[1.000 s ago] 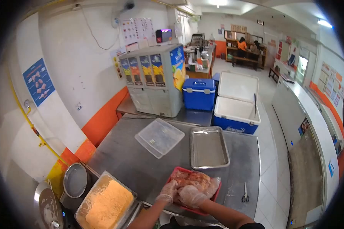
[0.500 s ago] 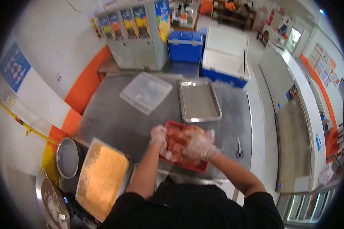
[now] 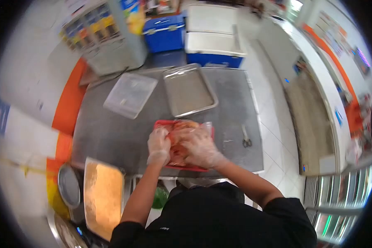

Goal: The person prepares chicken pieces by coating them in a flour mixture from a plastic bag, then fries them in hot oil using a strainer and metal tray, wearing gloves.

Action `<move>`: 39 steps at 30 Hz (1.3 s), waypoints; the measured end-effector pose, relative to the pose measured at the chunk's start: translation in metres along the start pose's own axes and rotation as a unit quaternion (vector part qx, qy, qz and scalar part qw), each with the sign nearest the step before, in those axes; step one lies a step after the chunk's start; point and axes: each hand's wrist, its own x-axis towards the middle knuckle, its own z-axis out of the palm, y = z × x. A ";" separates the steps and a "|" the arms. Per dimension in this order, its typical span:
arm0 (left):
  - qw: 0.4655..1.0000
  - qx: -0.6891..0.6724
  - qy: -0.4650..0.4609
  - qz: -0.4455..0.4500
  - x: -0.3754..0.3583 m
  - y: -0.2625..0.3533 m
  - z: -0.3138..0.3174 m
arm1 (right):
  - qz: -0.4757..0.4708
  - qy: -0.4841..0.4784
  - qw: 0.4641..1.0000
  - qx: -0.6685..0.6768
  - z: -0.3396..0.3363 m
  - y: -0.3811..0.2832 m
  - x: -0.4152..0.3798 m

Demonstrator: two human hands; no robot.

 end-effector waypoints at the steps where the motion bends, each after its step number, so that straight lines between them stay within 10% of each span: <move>1: 0.997 0.033 -0.047 0.048 -0.001 0.008 0.003 | 0.005 0.033 0.999 0.000 -0.009 -0.004 0.006; 6: 0.973 0.059 -0.225 0.017 -0.023 0.056 0.011 | 0.113 -0.110 0.976 -0.150 -0.013 0.007 -0.013; 10: 0.995 -0.020 -0.099 0.018 -0.032 0.040 0.031 | 0.276 0.054 0.957 0.074 -0.004 0.027 -0.025; 14: 0.985 0.035 -0.148 -0.079 -0.015 0.084 0.014 | 0.531 0.284 0.721 0.343 0.016 0.097 -0.016; 17: 0.973 0.077 -0.199 -0.091 -0.010 0.074 0.018 | 0.574 0.198 0.769 0.199 0.120 0.175 -0.030; 21: 0.974 0.057 -0.195 -0.103 -0.016 0.082 0.019 | 0.614 0.116 0.598 0.502 0.152 0.230 0.003; 26: 0.940 0.158 -0.246 -0.174 -0.002 0.109 0.016 | 0.605 0.244 0.316 0.689 0.162 0.261 0.056; 35: 0.966 0.096 -0.202 -0.132 -0.002 0.084 0.031 | 0.560 0.404 0.410 0.595 0.143 0.328 0.089; 39: 0.968 0.067 -0.189 -0.148 0.003 0.077 0.037 | 0.589 0.304 0.421 0.619 0.274 0.398 0.074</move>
